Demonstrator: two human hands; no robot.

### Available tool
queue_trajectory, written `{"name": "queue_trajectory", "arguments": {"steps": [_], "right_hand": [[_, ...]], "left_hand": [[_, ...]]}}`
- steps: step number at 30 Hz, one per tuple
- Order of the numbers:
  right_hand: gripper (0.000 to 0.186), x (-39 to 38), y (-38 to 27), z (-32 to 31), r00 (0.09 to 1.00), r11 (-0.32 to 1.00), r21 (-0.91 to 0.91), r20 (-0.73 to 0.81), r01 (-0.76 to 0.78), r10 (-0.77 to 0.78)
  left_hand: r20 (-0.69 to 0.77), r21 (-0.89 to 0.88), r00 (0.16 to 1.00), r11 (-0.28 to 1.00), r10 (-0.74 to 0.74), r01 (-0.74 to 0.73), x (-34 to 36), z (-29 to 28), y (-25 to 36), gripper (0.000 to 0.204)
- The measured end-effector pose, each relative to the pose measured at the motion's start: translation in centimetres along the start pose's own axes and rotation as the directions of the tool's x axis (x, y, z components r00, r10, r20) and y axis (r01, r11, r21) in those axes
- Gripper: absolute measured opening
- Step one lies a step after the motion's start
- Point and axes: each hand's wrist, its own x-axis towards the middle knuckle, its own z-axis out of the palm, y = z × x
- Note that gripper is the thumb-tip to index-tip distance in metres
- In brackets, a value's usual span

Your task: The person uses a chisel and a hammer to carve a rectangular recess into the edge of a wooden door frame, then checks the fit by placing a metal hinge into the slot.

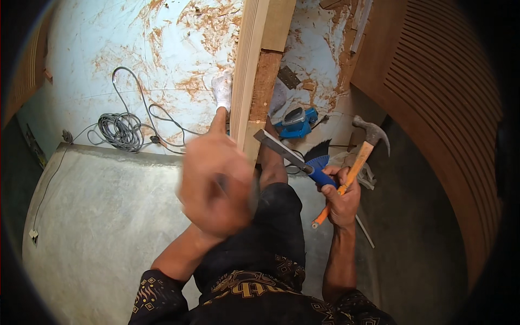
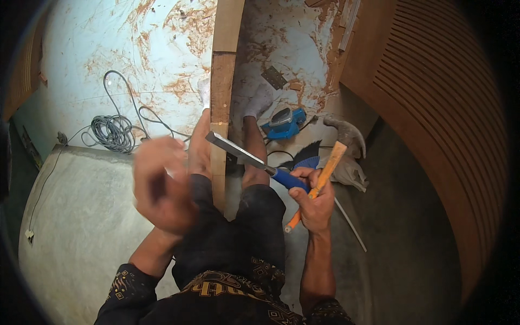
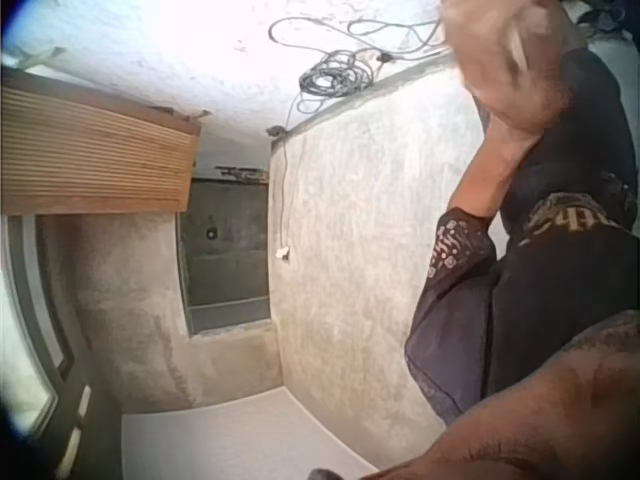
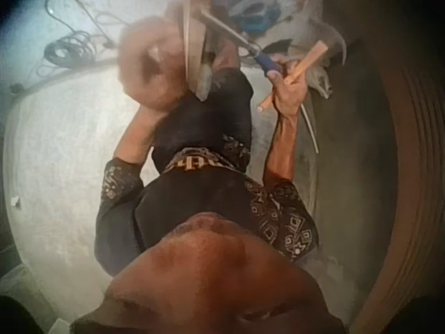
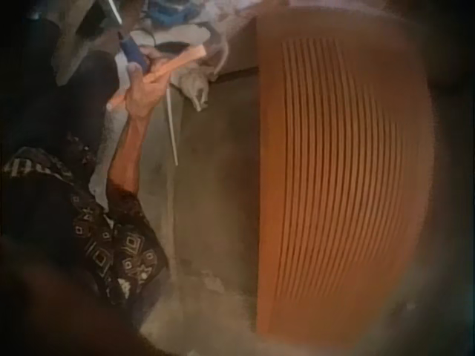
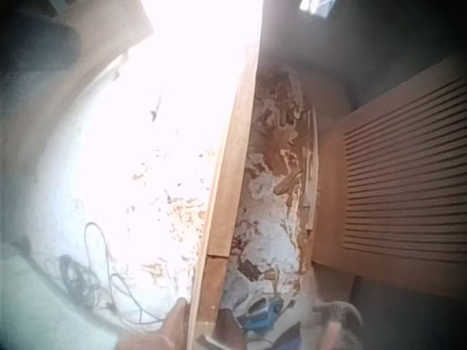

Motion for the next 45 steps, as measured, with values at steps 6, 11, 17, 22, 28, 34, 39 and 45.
{"name": "queue_trajectory", "arguments": {"steps": [6,11,17,22,28,34,39,45], "right_hand": [[0.04,2.5,-1.1,-0.9,0.994,0.994,0.002,0.005,0.106,-0.106],[0.038,5.4,-4.9,-2.1,0.974,0.933,-0.281,0.023,0.224,-0.226],[0.027,9.4,-10.0,-1.2,0.886,0.885,-0.239,-0.144,0.4,-0.44],[0.039,10.1,-13.1,-4.0,0.851,0.835,-0.266,-0.084,0.482,-0.518],[0.04,10.0,-14.0,-2.1,0.87,0.855,-0.369,-0.191,0.365,-0.454],[0.036,10.3,-14.7,0.6,0.885,0.865,-0.322,-0.136,0.386,-0.445],[0.03,10.5,-16.4,0.1,0.884,0.852,-0.285,-0.028,0.44,-0.466],[0.027,10.5,-19.0,1.1,0.856,0.807,-0.344,-0.021,0.479,-0.517]], "left_hand": [[0.423,0.246,0.816,0.817,0.393,-0.521,-0.6,8.6,-1.4,0.017],[0.676,0.26,0.669,0.749,0.31,-0.61,3.7,11.9,-3.4,0.023],[0.449,0.268,0.849,0.864,0.279,-0.426,8.3,13.7,-2.9,0.022],[0.111,0.109,0.972,0.97,0.205,-0.217,11.6,13.3,-2.3,0.029],[0.247,-0.383,0.964,0.924,0.095,0.007,17.4,7.3,-1.6,0.032],[0.376,-0.567,0.927,0.788,-0.012,0.24,20.9,5.2,-3.4,0.037],[0.402,-0.604,0.915,0.749,-0.008,0.272,21.7,5.1,-4.6,0.037],[0.261,-0.509,0.962,0.858,0.082,0.064,20.1,6.4,-2.6,0.036]]}}
